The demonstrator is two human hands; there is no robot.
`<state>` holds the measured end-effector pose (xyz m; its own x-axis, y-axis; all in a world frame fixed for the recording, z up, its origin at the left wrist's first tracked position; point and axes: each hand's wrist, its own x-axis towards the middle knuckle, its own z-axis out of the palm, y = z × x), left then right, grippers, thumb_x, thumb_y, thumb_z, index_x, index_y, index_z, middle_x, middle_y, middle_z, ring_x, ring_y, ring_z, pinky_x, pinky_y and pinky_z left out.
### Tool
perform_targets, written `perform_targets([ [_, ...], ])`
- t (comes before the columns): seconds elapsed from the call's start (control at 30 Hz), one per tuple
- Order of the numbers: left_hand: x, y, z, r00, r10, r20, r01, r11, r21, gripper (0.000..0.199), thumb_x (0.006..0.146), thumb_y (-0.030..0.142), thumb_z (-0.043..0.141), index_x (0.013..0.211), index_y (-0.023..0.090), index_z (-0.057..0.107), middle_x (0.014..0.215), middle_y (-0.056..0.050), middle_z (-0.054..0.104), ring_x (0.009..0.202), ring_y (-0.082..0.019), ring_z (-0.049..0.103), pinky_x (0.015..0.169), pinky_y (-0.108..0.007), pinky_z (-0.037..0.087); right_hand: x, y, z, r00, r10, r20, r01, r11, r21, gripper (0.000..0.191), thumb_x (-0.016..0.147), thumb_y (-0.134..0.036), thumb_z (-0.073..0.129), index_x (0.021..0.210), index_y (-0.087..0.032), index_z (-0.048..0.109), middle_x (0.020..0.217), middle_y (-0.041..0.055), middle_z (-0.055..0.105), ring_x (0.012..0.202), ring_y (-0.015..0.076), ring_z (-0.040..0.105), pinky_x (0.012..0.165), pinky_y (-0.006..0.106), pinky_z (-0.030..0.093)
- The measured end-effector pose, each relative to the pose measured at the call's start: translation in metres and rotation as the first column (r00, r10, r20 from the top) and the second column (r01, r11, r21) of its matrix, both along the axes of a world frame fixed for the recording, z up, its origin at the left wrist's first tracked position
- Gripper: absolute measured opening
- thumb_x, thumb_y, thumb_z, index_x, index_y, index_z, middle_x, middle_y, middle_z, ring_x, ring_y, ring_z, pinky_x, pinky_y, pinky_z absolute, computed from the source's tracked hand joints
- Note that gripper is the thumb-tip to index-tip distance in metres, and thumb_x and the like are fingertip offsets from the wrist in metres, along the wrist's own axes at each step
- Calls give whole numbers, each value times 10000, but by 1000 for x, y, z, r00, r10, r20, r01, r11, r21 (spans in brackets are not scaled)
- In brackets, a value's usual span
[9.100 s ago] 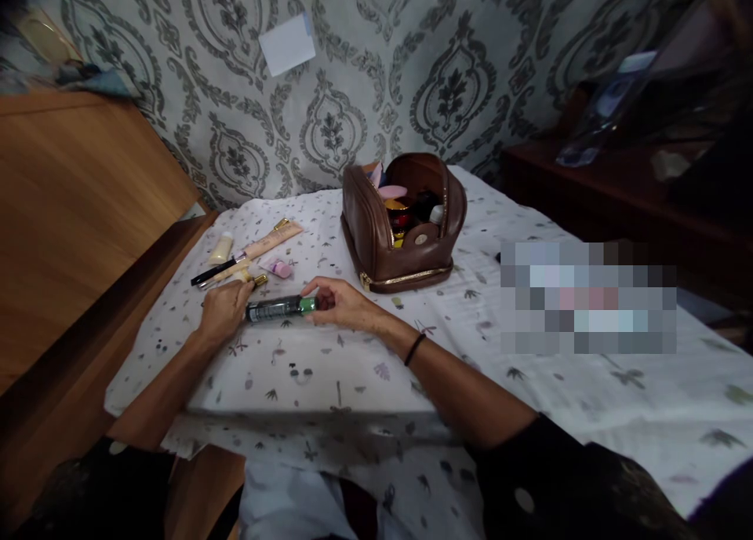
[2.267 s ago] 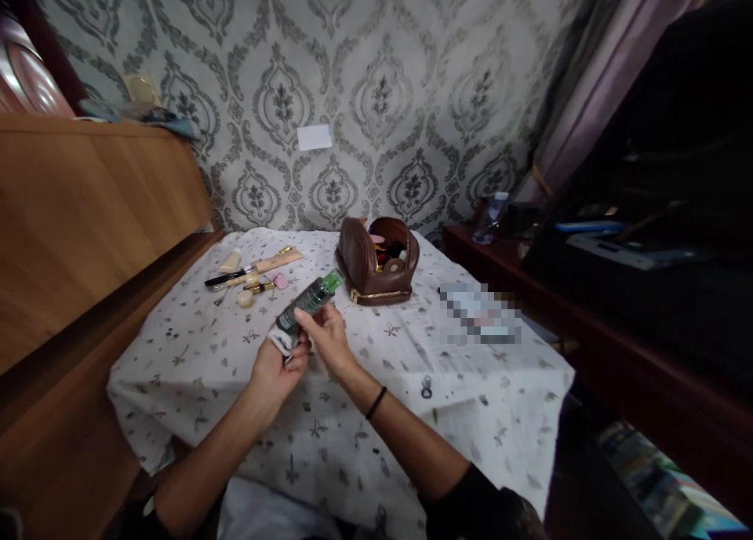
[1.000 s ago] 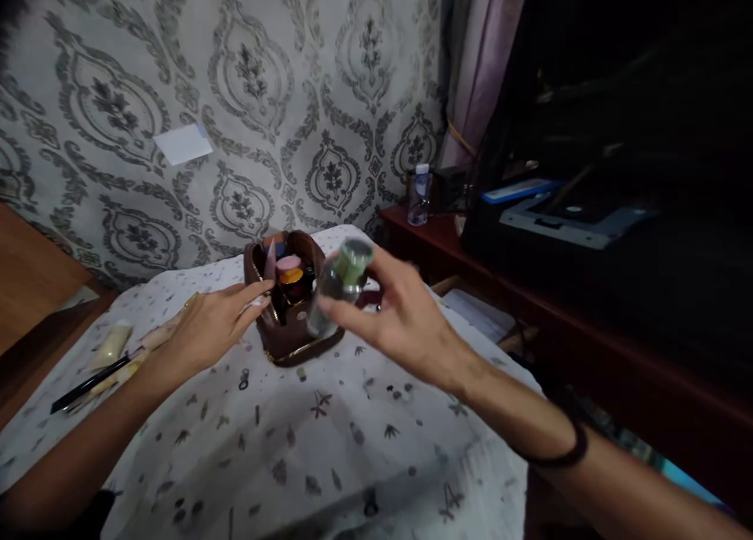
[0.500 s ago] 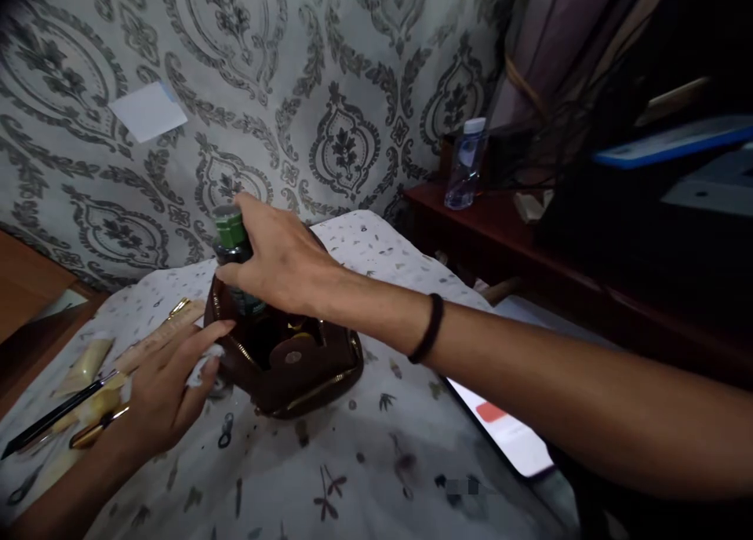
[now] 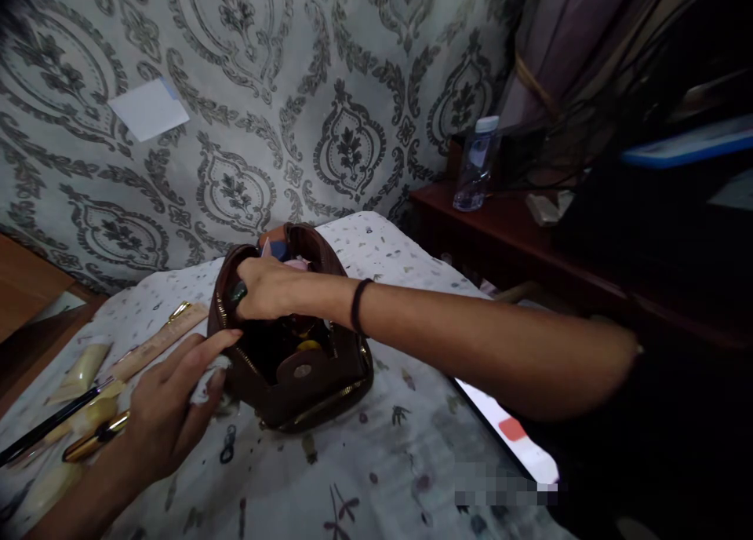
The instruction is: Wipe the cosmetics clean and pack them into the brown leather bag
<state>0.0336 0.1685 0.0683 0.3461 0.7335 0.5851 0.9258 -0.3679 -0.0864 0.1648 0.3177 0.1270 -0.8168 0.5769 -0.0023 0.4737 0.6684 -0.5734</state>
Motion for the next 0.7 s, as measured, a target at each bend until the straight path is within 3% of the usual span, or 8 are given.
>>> perform_targets([
  [0.17, 2, 1, 3, 1000, -6, -16, 6, 1000, 5, 315, 989, 199, 372, 1283, 195, 484, 793, -21, 567, 668, -142, 583, 577, -228, 461, 4, 0, 1, 999, 38, 24, -41, 993, 113, 167, 753, -195, 629, 905, -133, 662, 820, 89, 667, 686, 182, 591, 545, 254, 374],
  [0.37, 3, 2, 3, 1000, -11, -22, 11, 1000, 12, 312, 989, 190, 361, 1276, 166, 482, 812, -29, 575, 691, -143, 591, 578, -223, 466, 7, 9, -3, 982, 184, -40, -174, 967, 188, 141, 760, -203, 629, 880, -140, 668, 771, 50, 657, 659, 143, 566, 537, 228, 352],
  [0.7, 5, 1, 6, 999, -7, -44, 6, 1000, -18, 339, 989, 206, 360, 1298, 140, 482, 832, -48, 593, 694, -164, 610, 566, -241, 471, 9, 13, -9, 982, 183, -55, -170, 966, 195, 137, 746, -250, 646, 853, -165, 665, 730, 19, 622, 625, 131, 532, 552, 230, 338],
])
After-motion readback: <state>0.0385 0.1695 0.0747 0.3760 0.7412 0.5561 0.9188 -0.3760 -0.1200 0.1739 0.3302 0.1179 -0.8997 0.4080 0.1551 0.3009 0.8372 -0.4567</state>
